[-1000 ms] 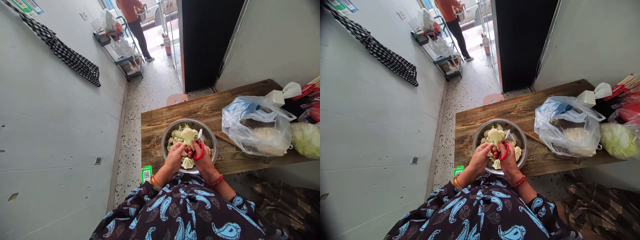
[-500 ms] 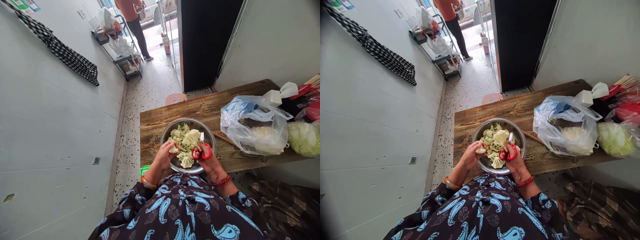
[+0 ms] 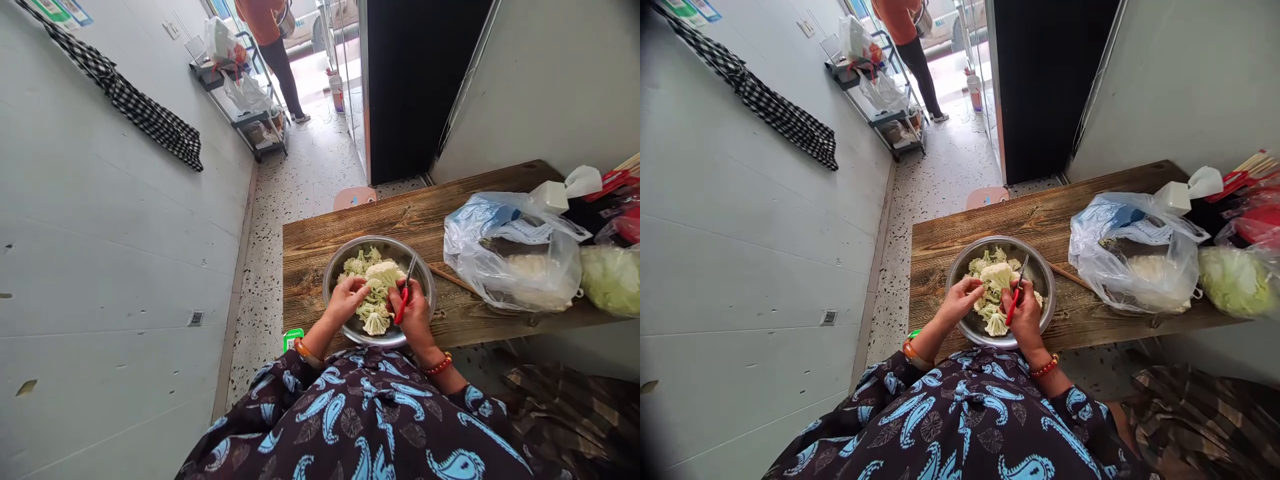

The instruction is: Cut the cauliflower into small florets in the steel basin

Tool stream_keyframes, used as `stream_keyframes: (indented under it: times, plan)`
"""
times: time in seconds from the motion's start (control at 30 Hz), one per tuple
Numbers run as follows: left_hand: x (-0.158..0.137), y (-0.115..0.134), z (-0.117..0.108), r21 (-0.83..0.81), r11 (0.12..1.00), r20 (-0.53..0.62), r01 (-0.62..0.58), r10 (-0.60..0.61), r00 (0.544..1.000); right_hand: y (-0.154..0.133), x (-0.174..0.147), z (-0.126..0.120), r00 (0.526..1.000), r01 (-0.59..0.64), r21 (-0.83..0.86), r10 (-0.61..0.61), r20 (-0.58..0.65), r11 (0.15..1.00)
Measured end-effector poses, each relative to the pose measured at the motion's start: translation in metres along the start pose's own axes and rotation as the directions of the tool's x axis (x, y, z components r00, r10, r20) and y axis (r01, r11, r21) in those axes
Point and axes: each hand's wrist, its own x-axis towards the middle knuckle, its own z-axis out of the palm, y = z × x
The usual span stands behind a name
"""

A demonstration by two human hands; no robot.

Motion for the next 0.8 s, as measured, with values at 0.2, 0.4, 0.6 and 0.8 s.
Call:
stream_keyframes:
  times: [0.2, 0.4, 0.6, 0.8]
  plan:
    - [-0.008, 0.018, 0.024, -0.376, 0.92, 0.054, 0.11, -0.097, 0.994, -0.007, -0.011, 0.01, 0.988, 0.152, -0.232, -0.144, 0.047, 0.961]
    - [-0.006, 0.024, 0.023, -0.419, 0.905, -0.008, 0.076, -0.087, 0.996, -0.008, -0.014, 0.016, 0.997, -0.026, -0.047, 0.029, 0.068, 0.999]
    - [-0.008, 0.027, 0.031, -0.474, 0.876, -0.122, 0.093, -0.17, 0.978, -0.009, -0.01, 0.023, 0.98, -0.185, 0.215, 0.165, 0.107, 0.959]
    - [-0.013, 0.034, 0.03, -0.539, 0.836, -0.019, 0.107, -0.139, 0.99, -0.004, 0.002, 0.016, 0.876, -0.481, 0.408, 0.41, 0.252, 0.776]
